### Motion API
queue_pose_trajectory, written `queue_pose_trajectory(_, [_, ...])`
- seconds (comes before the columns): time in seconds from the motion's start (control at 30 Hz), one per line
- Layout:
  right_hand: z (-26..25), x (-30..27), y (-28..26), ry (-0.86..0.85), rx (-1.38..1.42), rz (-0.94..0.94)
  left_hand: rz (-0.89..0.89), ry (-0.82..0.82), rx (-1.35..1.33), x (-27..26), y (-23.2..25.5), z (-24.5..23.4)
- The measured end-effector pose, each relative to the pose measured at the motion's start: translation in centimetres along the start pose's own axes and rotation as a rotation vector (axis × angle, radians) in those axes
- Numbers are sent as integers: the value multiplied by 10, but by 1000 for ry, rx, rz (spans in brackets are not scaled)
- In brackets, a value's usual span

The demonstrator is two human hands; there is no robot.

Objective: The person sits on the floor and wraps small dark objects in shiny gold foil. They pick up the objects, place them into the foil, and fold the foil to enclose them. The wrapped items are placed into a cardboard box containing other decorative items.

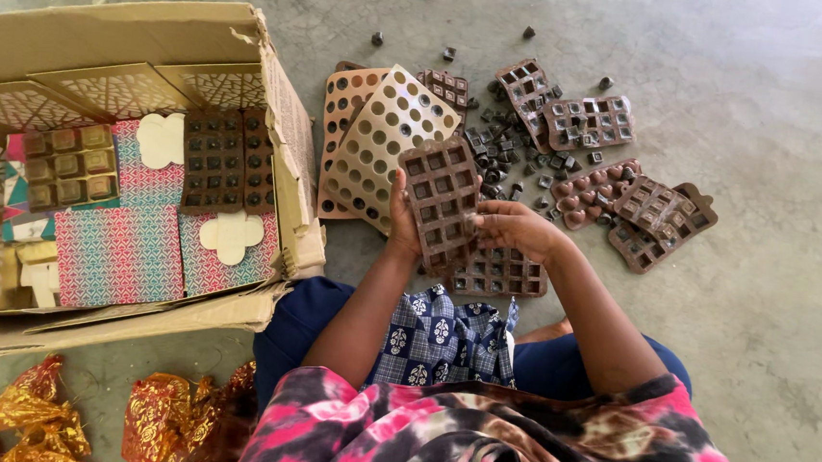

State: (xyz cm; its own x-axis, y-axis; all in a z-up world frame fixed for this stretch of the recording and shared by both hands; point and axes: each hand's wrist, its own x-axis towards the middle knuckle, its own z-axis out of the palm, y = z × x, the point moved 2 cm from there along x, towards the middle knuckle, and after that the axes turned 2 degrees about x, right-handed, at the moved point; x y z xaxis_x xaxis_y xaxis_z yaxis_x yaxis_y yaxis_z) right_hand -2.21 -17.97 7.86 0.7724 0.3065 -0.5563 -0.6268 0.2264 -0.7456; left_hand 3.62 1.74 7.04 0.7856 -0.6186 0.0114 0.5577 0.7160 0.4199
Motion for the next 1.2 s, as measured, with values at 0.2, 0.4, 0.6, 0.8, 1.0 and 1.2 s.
queue_pose_trajectory(0.2, [-10,12,17,231,-440,-81,-4,34,-37,1,-3,-4])
queue_pose_trajectory(0.4, [-7,41,42,482,-561,36,25,160,86,8,-34,-43])
queue_pose_trajectory(0.6, [-9,23,24,352,-159,32,45,254,20,9,-13,-37])
queue_pose_trajectory(0.8, [3,5,-4,347,-109,-193,-96,294,55,9,-23,-27])
queue_pose_trajectory(1.0, [-56,6,-9,560,-341,-141,-197,372,20,14,-23,-54])
queue_pose_trajectory(1.2, [-124,40,45,728,-662,-64,-91,349,9,17,9,-44])
